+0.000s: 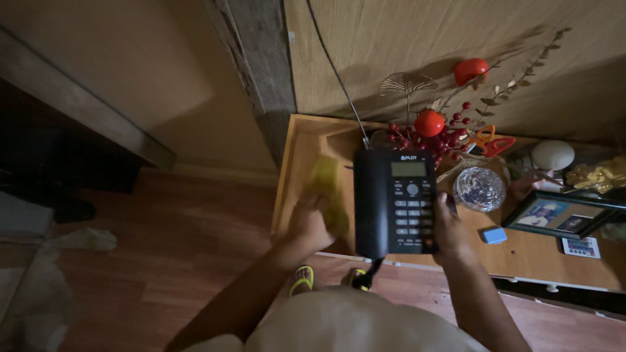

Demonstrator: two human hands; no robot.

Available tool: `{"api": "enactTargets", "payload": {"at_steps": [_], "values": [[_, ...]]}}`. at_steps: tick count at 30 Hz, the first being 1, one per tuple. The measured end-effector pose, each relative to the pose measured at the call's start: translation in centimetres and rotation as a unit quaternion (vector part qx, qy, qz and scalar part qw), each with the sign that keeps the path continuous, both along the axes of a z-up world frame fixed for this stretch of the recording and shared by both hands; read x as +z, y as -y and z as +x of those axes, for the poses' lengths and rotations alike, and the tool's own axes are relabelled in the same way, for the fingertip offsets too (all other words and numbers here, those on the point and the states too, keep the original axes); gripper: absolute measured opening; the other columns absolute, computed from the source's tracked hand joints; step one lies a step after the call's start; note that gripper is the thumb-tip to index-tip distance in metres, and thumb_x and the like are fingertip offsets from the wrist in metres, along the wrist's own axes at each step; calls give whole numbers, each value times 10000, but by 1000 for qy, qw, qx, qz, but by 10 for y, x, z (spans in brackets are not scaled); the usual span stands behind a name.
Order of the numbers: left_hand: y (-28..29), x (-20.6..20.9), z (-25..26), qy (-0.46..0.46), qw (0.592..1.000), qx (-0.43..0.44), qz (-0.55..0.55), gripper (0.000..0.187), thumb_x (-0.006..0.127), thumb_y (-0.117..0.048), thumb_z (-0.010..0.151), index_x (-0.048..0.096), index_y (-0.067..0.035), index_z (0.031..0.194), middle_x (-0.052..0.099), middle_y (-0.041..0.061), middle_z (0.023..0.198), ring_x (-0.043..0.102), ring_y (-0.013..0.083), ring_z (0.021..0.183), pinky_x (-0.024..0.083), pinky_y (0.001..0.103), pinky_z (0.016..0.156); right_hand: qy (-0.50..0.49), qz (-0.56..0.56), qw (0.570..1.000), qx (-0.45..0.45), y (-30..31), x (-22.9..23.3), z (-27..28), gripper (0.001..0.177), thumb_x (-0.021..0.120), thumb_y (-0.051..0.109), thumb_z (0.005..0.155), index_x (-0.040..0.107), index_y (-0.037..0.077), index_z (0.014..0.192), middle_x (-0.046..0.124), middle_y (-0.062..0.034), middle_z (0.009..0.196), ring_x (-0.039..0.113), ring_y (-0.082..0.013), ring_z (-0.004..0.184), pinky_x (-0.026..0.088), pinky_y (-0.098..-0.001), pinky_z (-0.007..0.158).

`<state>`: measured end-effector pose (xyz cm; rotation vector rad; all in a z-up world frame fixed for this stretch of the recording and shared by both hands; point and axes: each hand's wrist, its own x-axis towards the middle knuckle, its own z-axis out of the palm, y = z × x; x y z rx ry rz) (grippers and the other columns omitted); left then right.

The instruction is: The person wipes down a telephone, a wallet, a photo frame, and a decorative plant using a cloth, then rearranges these items and others including a pen holder and a glass jar on the surface.

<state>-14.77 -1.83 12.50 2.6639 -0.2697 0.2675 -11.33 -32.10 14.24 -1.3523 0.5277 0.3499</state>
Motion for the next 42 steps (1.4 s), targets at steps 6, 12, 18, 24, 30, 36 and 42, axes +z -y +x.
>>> {"api": "enactTargets", "payload": {"at_steps": [6,12,18,24,30,36,42], "values": [[29,-53,24,-74,996,7,48,414,696,-141,678,667,-90,1088,704,172,1029,681,376,903,560,476,777,-15,-20,1000,-10,7,-5,-5,504,414,591,1038,597,124,999,487,16,650,385,-91,441,278,-258,359],[25,-78,91,-110,992,25,60,421,670,-154,724,641,-105,1142,707,174,1006,688,370,882,563,478,765,-27,-47,998,-11,12,-19,-8,518,416,582,1037,597,98,1013,540,-3,683,440,-98,464,303,-256,371],[-6,-104,163,-114,984,121,69,429,645,-167,770,616,-121,1196,711,177,983,696,364,860,567,480,752,-23,-47,999,-3,11,-24,-12,542,427,572,1032,618,65,1014,582,-30,702,472,-107,471,327,-255,377],[-8,-110,152,-110,977,166,73,437,619,-180,816,591,-136,1250,714,180,961,704,359,839,571,483,740,-37,-37,999,3,8,-25,-11,548,438,580,1033,620,64,1004,586,-35,708,465,-110,472,322,-256,385],[3,-83,83,-110,982,140,60,445,593,-193,862,566,-151,1304,717,183,938,711,353,818,574,485,727,-55,-10,998,17,-8,-21,-3,520,438,612,1022,569,112,962,479,33,661,406,-75,470,292,-240,392],[4,-61,-13,-62,993,100,17,452,568,-206,908,540,-166,1358,720,186,915,719,347,796,578,487,715,-33,14,999,40,-31,-11,2,526,449,626,1010,562,119,927,449,36,643,361,-83,448,252,-263,372],[-15,-48,-81,-80,986,120,-84,460,542,-220,955,515,-181,1412,724,189,892,727,341,775,582,489,703,-36,-17,998,47,-30,3,8,546,440,646,975,605,128,936,497,19,654,390,-91,460,263,-256,390]]}}
